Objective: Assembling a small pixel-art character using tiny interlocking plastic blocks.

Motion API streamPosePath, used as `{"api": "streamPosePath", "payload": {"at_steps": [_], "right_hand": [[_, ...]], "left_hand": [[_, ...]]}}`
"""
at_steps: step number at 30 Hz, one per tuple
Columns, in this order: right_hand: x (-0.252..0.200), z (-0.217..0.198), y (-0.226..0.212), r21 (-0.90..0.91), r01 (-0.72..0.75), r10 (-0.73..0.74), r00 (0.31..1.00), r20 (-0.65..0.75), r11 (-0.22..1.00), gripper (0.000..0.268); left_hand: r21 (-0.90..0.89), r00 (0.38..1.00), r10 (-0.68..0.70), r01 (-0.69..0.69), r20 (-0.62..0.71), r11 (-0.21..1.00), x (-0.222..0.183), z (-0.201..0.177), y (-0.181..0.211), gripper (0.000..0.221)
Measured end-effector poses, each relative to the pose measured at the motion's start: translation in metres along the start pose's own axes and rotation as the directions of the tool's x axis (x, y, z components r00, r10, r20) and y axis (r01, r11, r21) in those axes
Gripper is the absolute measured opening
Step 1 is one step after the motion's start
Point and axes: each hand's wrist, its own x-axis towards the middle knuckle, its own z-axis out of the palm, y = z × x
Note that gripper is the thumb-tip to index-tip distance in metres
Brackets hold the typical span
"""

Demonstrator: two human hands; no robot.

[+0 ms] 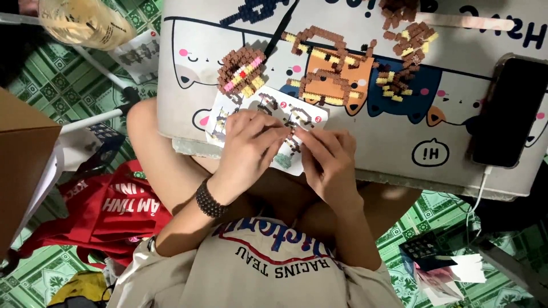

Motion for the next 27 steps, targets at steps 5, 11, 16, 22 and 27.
{"api": "streamPosePath", "payload": {"at_steps": [5,11,16,22,27], "right_hand": [[-0.002,-0.001,0.002,0.013,-0.005,0.004,1.000,0.022,1.000,0.027],[-0.002,0.000,0.002,0.029,0.002,-0.003,1.000,0.027,1.000,0.026],[-0.002,0.001,0.004,0.004,0.002,-0.002,0.999,0.037,1.000,0.023],[-0.006,0.002,0.005,0.030,-0.037,0.036,0.998,0.042,0.999,0.025],[-0.006,0.002,0.004,0.048,-0.062,0.059,0.996,0.061,0.997,0.025]], "left_hand": [[0.049,1.000,0.029,-0.029,0.013,0.998,0.000,-0.002,0.002,0.009],[0.231,0.994,0.105,-0.109,0.027,0.967,-0.004,0.004,0.005,0.009],[0.398,0.985,0.173,-0.168,0.023,0.902,-0.015,0.018,0.007,0.011],[0.416,0.975,0.223,-0.199,-0.008,0.887,-0.016,0.015,0.016,0.015],[0.527,0.948,0.309,-0.304,0.081,0.794,-0.010,0.014,0.018,0.013]]}}
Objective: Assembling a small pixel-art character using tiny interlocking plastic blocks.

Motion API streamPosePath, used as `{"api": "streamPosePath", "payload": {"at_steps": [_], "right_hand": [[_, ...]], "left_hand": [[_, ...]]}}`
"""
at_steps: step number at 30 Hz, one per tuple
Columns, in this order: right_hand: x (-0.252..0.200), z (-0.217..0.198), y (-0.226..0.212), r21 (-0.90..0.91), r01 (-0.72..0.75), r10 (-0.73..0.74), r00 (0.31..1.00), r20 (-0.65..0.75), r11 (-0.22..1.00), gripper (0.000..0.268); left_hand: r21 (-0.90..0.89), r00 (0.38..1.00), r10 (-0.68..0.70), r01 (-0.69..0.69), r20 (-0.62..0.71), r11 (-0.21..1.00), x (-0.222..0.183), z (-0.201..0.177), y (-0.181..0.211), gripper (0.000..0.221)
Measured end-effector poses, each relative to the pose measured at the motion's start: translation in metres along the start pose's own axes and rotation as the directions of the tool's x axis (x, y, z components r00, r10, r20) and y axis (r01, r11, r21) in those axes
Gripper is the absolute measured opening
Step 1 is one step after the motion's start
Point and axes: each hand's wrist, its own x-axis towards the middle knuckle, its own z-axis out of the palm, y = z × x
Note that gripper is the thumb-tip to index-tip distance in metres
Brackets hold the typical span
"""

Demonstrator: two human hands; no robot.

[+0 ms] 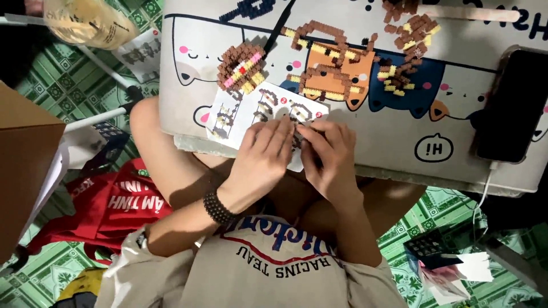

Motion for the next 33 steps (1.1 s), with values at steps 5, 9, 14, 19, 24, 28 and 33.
{"api": "streamPosePath", "payload": {"at_steps": [5,9,14,19,24,28,33], "right_hand": [[0.002,-0.002,-0.004,0.015,-0.011,0.011,1.000,0.005,1.000,0.022],[0.004,-0.006,-0.007,0.005,0.019,-0.019,1.000,-0.013,1.000,0.016],[0.001,-0.003,-0.001,0.072,0.048,-0.045,0.998,-0.045,0.996,0.020],[0.004,-0.008,-0.005,0.109,0.070,-0.065,0.997,-0.052,0.992,0.023],[0.001,-0.014,0.001,0.170,0.037,-0.036,0.999,-0.014,0.985,0.032],[-0.001,-0.014,0.007,0.195,-0.030,0.029,1.000,0.006,0.980,0.034],[0.003,-0.017,-0.002,0.218,-0.143,0.143,0.990,0.014,0.965,0.040]], "left_hand": [[0.056,0.995,0.085,-0.087,0.043,0.995,0.006,-0.003,-0.001,0.013],[-0.050,0.999,0.051,-0.050,0.003,0.997,-0.003,0.006,-0.004,0.018],[-0.535,0.982,-0.188,0.174,0.028,0.827,-0.015,0.003,-0.016,0.031],[-0.616,0.964,-0.263,0.222,0.024,0.756,-0.013,0.004,-0.021,0.024],[-0.510,0.978,-0.208,0.171,-0.016,0.843,-0.007,0.007,-0.019,0.012],[-0.532,0.979,-0.203,0.164,-0.015,0.831,-0.007,0.009,-0.021,0.011],[-0.635,0.976,-0.217,0.175,0.012,0.752,-0.006,0.007,-0.026,0.017]]}}
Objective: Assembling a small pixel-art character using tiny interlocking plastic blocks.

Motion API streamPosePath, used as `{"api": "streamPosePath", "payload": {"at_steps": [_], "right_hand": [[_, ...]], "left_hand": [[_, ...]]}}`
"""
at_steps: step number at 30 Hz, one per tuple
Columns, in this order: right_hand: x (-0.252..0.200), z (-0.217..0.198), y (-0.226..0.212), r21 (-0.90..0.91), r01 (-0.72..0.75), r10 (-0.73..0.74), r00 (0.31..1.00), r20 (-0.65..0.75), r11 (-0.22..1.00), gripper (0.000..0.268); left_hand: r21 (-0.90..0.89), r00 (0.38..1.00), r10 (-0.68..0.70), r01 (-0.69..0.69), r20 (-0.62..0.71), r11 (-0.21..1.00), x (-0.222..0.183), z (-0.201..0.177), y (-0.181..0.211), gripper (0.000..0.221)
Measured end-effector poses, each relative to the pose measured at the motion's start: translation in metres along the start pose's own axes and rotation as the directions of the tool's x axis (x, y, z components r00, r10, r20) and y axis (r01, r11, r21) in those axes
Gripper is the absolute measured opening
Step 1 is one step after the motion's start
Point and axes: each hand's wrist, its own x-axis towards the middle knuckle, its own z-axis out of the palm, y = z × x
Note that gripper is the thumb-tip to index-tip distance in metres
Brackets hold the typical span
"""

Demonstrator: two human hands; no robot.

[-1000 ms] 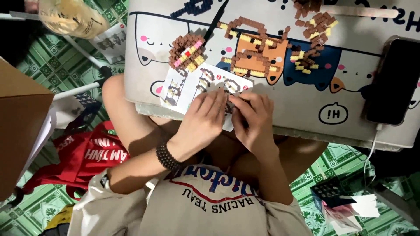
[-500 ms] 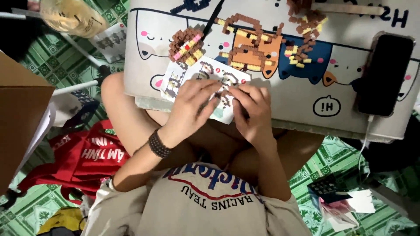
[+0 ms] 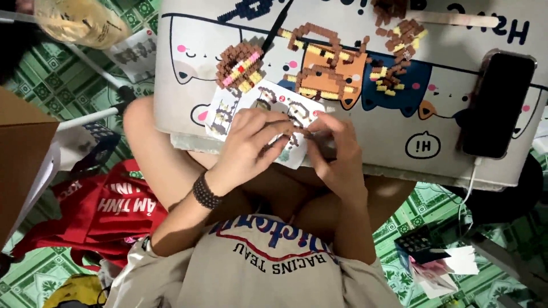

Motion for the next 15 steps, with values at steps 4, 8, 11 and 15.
{"api": "streamPosePath", "payload": {"at_steps": [4,8,11,15], "right_hand": [[-0.005,-0.004,0.007,0.158,-0.029,0.029,1.000,-0.001,0.987,0.038],[-0.002,-0.011,0.010,-0.058,0.027,-0.026,1.000,0.013,0.998,0.022],[0.003,-0.008,0.001,-0.046,0.010,-0.011,1.000,-0.014,0.999,0.015],[0.001,-0.006,-0.004,-0.088,-0.004,-0.001,0.998,-0.056,0.996,0.020]], "left_hand": [[-0.076,0.996,-0.061,0.056,-0.064,0.996,0.001,-0.001,0.003,0.018],[-0.097,0.986,-0.080,0.066,-0.145,0.993,-0.003,0.000,0.002,0.027],[-0.104,0.985,-0.072,0.056,-0.157,0.993,-0.004,-0.001,0.003,0.030],[-0.100,0.985,-0.089,0.074,-0.151,0.992,-0.005,-0.001,0.006,0.032]]}}
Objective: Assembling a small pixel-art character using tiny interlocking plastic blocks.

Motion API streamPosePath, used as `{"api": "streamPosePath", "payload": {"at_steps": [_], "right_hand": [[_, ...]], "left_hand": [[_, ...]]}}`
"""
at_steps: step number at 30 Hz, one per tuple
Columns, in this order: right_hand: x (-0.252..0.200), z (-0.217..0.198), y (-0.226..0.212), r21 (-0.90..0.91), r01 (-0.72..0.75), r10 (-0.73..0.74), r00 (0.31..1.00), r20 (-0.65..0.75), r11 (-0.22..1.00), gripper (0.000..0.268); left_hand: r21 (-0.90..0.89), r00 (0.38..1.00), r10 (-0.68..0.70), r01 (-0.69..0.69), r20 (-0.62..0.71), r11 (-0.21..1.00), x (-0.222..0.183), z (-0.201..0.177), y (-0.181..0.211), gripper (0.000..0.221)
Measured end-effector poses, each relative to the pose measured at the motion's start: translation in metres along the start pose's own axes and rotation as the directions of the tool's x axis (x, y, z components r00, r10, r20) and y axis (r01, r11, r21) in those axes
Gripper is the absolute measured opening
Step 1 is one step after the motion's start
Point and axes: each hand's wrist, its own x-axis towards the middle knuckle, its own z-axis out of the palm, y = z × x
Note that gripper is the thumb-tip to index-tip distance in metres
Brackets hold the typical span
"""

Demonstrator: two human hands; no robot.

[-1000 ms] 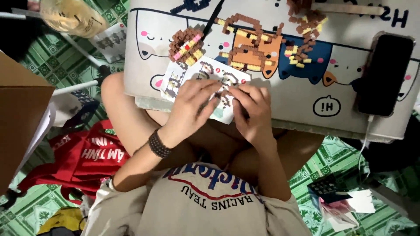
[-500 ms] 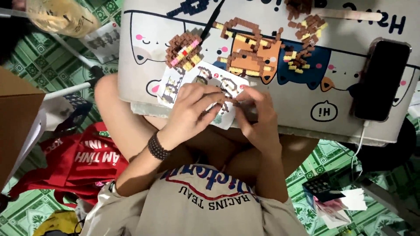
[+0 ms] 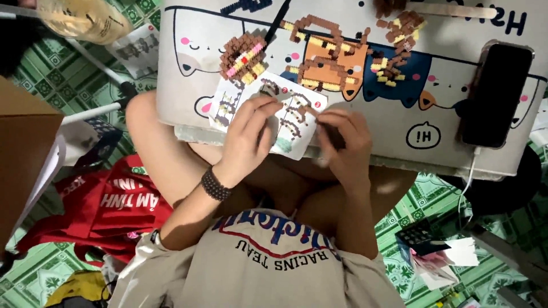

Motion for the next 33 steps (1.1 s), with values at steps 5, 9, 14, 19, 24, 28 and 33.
{"api": "streamPosePath", "payload": {"at_steps": [5,9,14,19,24,28,33], "right_hand": [[0.001,-0.001,0.001,0.003,0.057,-0.057,0.998,-0.003,0.998,0.018],[-0.008,0.001,0.014,0.033,0.062,-0.061,0.997,-0.037,0.998,0.029],[0.000,0.001,0.005,-0.022,0.149,-0.150,0.987,-0.050,0.989,0.027],[-0.005,0.000,0.014,0.000,0.153,-0.152,0.984,-0.087,0.988,0.024],[-0.002,-0.001,0.009,0.028,0.162,-0.159,0.982,-0.100,0.986,0.027],[-0.004,0.000,0.009,0.008,0.147,-0.146,0.986,-0.079,0.989,0.026],[-0.007,-0.002,0.006,-0.041,0.149,-0.150,0.989,-0.016,0.988,0.016]], "left_hand": [[-0.019,1.000,-0.013,0.013,0.002,1.000,0.001,-0.002,0.002,0.033],[-0.145,0.992,-0.088,0.074,-0.088,0.987,0.005,-0.009,0.002,0.032],[-0.281,0.985,-0.166,0.147,-0.046,0.948,0.014,-0.019,0.004,0.027],[-0.298,0.980,-0.199,0.197,0.023,0.934,0.021,-0.021,0.006,0.025],[-0.058,0.965,-0.147,0.163,0.215,0.985,0.029,-0.020,0.017,0.020],[-0.003,0.971,-0.017,0.019,0.240,1.000,0.054,0.001,0.018,0.019],[0.305,0.957,0.120,-0.202,0.266,0.931,0.105,0.063,-0.004,0.015]]}}
